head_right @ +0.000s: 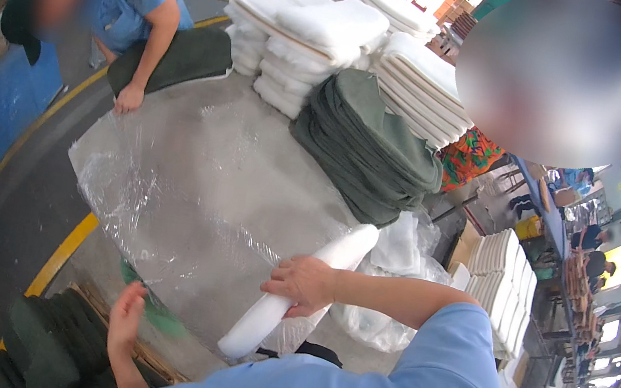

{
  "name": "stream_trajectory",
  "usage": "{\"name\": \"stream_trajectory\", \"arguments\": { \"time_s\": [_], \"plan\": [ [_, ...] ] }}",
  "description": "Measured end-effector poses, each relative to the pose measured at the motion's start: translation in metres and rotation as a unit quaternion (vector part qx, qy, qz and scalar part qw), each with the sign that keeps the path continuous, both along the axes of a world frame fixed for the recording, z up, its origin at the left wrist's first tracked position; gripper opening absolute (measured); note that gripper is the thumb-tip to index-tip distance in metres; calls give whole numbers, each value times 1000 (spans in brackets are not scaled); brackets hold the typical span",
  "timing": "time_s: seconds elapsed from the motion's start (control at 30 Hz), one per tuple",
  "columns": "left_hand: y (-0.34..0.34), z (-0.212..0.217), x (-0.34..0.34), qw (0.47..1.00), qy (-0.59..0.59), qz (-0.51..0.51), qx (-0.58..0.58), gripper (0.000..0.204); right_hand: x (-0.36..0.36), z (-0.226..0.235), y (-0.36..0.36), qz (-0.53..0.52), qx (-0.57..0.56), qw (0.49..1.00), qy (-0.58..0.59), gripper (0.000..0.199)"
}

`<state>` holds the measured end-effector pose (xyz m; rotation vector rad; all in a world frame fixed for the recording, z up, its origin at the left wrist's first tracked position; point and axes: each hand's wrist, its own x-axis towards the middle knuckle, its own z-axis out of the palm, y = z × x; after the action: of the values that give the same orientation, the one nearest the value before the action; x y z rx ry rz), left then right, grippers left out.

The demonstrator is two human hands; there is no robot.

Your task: The person inserts white foam inserts into green fabric covers, aligns the edges, and places the finished cushions onto a stack. The person repeats this process for multiple cushions.

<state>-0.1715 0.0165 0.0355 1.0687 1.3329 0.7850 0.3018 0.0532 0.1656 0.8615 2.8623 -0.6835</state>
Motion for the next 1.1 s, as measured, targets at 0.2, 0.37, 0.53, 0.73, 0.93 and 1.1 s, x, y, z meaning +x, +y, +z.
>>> {"name": "stream_trajectory", "arguments": {
  "time_s": [0.2, 0.37, 0.53, 0.73, 0.93, 1.1],
  "plan": [
    [-28, 153, 157, 891, 165, -350, 239, 64, -1, -6, 8, 18, -31, 999, -38, 77],
    [-30, 163, 250, 827, 347, -398, 195, 92, 18, 1, 16, 29, -22, 998, 47, 84],
    [-48, 153, 288, 796, 460, -337, 204, 89, 98, 8, 88, -63, 9, 961, 269, 73],
    [-38, 150, 332, 810, 495, -235, 208, 83, 241, 21, 202, -420, 214, 861, 189, 52],
    [-29, 137, 375, 825, 504, -201, 159, 71, 278, 12, 247, -503, 181, 840, 92, 53],
    [-27, 131, 379, 832, 499, -186, 156, 60, 277, -1, 259, -500, 188, 834, 139, 35]
  ]
}}
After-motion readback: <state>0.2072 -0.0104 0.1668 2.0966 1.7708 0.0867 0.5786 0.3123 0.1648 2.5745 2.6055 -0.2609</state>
